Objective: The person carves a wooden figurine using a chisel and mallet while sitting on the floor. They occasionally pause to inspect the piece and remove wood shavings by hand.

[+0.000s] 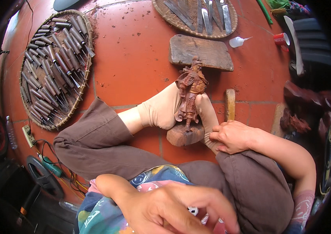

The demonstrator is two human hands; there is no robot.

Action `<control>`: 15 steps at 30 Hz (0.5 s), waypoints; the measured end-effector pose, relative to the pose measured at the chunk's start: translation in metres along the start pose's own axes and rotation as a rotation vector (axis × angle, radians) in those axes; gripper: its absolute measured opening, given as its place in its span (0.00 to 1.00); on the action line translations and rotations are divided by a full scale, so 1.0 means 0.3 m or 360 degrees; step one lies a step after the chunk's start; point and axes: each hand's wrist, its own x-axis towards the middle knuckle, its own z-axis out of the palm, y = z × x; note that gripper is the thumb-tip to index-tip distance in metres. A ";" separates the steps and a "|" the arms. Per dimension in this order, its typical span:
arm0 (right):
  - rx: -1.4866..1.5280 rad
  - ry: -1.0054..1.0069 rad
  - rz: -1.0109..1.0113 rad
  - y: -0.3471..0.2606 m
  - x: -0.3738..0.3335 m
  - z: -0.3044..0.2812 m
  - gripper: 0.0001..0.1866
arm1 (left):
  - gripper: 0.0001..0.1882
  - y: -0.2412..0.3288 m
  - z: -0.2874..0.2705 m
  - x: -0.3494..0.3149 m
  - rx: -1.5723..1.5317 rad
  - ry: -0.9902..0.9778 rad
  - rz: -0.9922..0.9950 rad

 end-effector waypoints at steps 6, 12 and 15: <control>0.0067 0.0206 -0.0022 0.021 -0.028 0.022 0.16 | 0.25 0.035 -0.081 0.011 0.0833 0.0451 -0.0532; 0.0109 0.1040 0.0302 0.136 -0.154 0.085 0.09 | 0.17 0.081 -0.139 -0.074 0.2671 0.0698 -0.0480; 0.0262 0.0446 0.0895 0.265 -0.161 0.166 0.30 | 0.30 0.128 -0.214 -0.239 0.3689 0.0513 -0.1142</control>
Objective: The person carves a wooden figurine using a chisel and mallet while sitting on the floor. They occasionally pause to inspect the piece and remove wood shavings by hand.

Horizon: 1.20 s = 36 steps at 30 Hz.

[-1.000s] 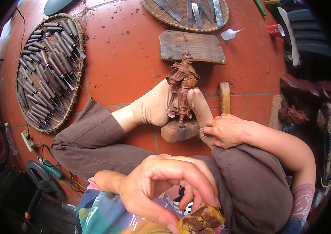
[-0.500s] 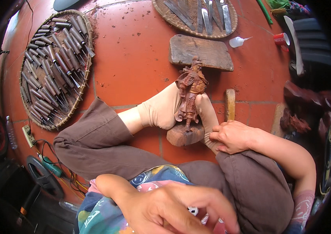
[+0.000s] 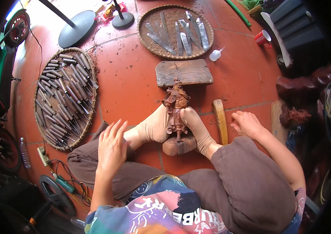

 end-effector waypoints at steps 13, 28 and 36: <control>0.1160 0.0523 -0.0074 -0.391 0.383 0.358 0.27 | 0.52 -0.062 0.246 -0.098 0.0353 -0.0358 -0.0346; 0.1322 0.0669 -0.0142 -0.426 0.443 0.321 0.25 | 0.27 0.338 0.366 -0.080 -0.0090 0.0259 0.0491; 0.1294 0.0711 -0.0172 -0.401 0.458 0.280 0.24 | 0.29 0.319 0.357 -0.058 -0.0192 0.0213 0.0497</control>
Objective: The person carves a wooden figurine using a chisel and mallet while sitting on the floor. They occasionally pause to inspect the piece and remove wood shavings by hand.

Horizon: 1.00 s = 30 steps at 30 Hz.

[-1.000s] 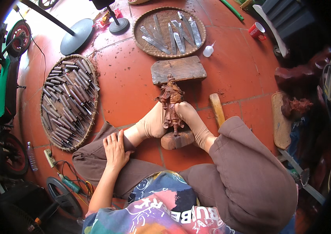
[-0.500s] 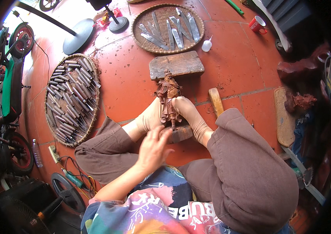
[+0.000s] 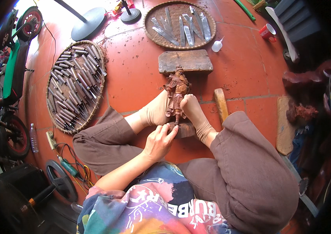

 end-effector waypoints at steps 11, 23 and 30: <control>-0.0389 -0.0050 -0.0110 -0.013 -0.421 -0.540 0.24 | 0.19 -0.007 -0.003 0.015 0.0148 -0.0050 0.0084; -0.0866 -0.0404 -0.0411 -0.413 -0.423 -0.734 0.20 | 0.12 -0.083 -0.039 0.095 -0.0213 -0.0222 0.0229; -0.0996 -0.0553 -0.0299 -0.465 -0.397 -0.693 0.23 | 0.13 -0.118 -0.037 0.104 -0.0420 -0.0271 0.0185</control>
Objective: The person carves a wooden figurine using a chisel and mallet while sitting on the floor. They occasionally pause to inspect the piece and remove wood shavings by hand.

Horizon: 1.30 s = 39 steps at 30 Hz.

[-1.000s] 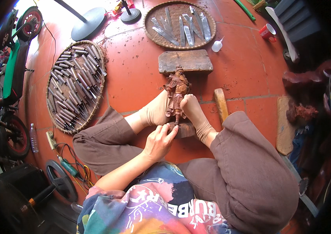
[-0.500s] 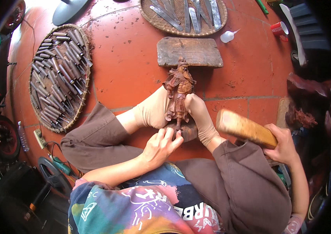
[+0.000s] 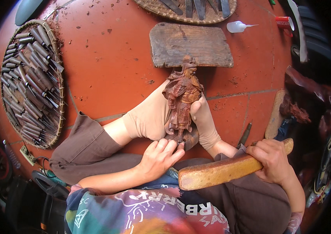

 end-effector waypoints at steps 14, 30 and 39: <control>-0.0230 -0.0187 -0.0220 -0.039 0.060 -0.033 0.24 | 0.16 -0.077 -0.103 0.042 -0.0688 -0.0118 -0.0140; -0.0573 -0.0219 -0.0469 -0.068 0.130 -0.016 0.07 | 0.15 0.098 -0.508 0.218 -0.0810 0.1010 0.0795; -0.0532 -0.0170 -0.0322 -0.071 0.066 0.013 0.08 | 0.13 -0.402 -0.643 -0.191 0.0128 0.1317 -0.0729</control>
